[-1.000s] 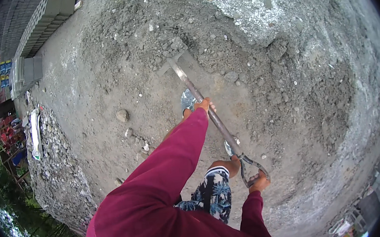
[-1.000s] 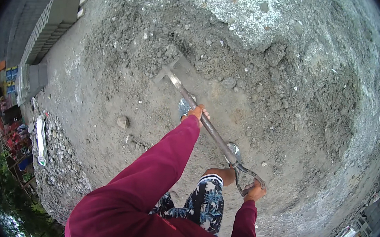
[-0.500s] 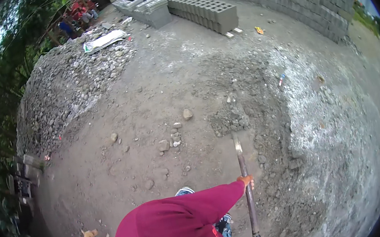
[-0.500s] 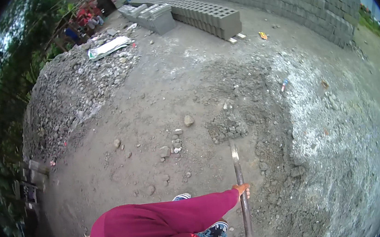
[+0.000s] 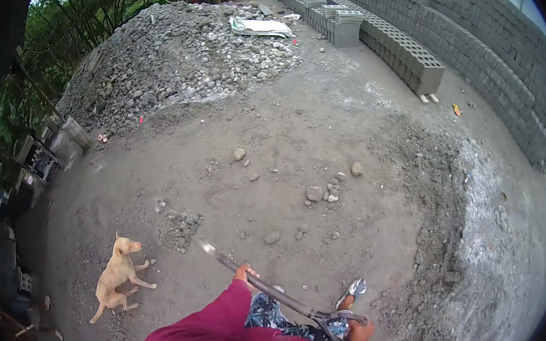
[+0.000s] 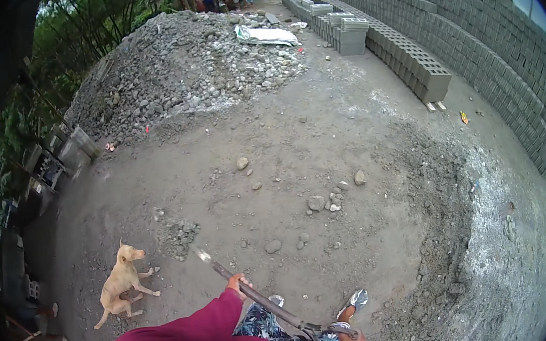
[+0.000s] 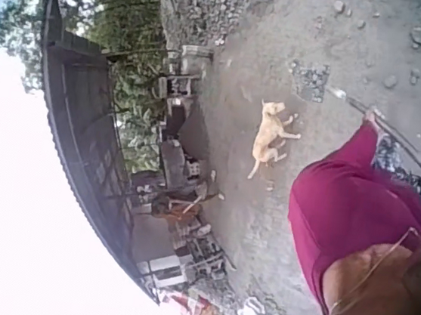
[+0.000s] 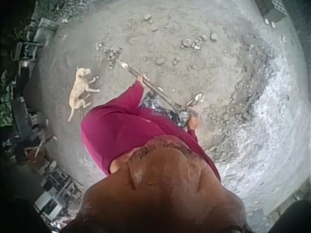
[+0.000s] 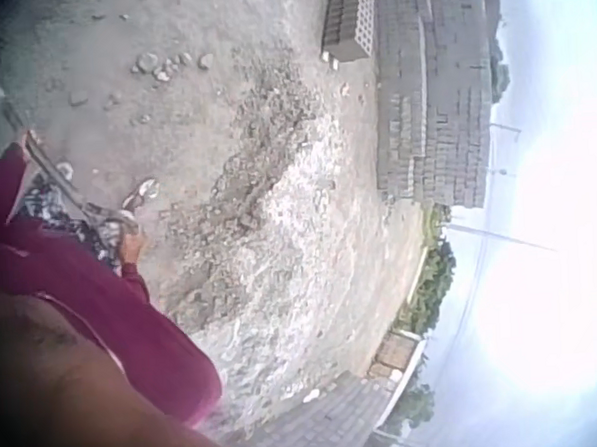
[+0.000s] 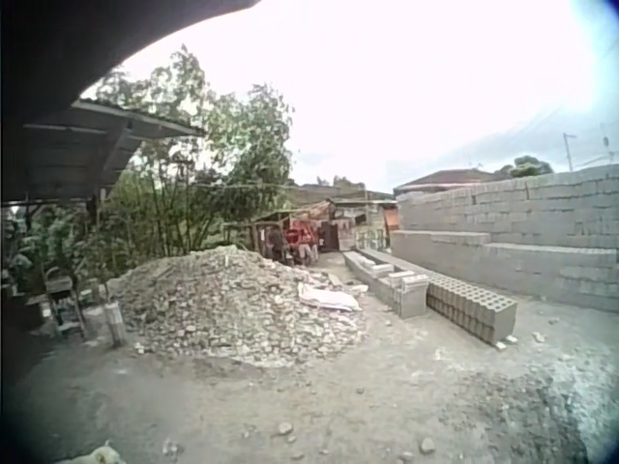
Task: The person uses a shovel to move a mixture of sand and gravel from a pile on the ground.
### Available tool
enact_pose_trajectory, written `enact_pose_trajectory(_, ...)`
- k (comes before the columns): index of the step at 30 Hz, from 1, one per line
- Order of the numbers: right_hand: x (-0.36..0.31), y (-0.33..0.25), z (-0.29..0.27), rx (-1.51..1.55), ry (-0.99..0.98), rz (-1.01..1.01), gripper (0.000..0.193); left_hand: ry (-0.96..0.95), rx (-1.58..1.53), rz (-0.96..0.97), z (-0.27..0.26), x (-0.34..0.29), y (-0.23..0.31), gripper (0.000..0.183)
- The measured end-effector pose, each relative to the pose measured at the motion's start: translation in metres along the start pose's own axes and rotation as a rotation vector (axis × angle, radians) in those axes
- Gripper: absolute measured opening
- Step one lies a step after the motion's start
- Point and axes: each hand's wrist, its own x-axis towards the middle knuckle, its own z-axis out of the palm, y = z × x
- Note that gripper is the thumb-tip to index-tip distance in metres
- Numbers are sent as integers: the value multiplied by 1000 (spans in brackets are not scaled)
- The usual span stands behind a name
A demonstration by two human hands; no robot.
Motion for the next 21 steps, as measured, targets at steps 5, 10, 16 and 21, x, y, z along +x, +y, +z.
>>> enact_pose_trajectory(5, -106, -155, 300, -269, -988, -258, 59, 474, -29, 674, -137, -68, 292, 24)
enact_pose_trajectory(10, -195, -216, 377, -152, -1286, -452, 55, 305, -64, 526, -237, -85, 353, 31)
enact_pose_trajectory(16, -107, -194, 306, -444, -1033, -122, 46, 325, -147, -72, -177, 9, 156, 18)
enact_pose_trajectory(21, -62, -210, 181, -213, -517, -6, 40, 105, 379, -464, -36, 27, 25, 31)
